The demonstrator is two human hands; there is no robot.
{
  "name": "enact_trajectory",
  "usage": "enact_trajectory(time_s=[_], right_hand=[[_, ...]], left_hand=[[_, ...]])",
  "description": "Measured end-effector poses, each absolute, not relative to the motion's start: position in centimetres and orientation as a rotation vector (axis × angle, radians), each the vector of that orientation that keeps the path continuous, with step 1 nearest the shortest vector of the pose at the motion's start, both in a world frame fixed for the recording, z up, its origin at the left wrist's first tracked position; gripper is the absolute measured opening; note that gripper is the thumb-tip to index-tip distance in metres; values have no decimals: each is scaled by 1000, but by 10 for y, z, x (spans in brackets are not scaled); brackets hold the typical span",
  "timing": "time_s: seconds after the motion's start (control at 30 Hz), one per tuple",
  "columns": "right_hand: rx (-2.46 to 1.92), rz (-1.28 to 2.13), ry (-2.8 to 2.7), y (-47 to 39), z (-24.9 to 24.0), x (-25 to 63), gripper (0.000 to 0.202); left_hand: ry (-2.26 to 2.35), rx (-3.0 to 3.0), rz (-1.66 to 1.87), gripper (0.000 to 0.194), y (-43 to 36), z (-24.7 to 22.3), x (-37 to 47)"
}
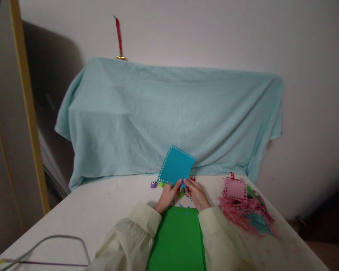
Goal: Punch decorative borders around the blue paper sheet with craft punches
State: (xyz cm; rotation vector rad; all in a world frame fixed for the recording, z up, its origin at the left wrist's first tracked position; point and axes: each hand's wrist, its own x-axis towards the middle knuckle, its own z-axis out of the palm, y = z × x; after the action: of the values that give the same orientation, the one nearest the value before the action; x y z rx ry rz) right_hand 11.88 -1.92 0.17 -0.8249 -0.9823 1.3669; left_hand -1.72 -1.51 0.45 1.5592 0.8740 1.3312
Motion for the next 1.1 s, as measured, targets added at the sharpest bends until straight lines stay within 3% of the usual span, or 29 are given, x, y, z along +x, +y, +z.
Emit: enact_trajectory(time_s=[1.1], right_hand=[[-851,1336,-1031,-24,4,120,32]], left_hand=[[865,1553,1250,42,-11,2,-18]])
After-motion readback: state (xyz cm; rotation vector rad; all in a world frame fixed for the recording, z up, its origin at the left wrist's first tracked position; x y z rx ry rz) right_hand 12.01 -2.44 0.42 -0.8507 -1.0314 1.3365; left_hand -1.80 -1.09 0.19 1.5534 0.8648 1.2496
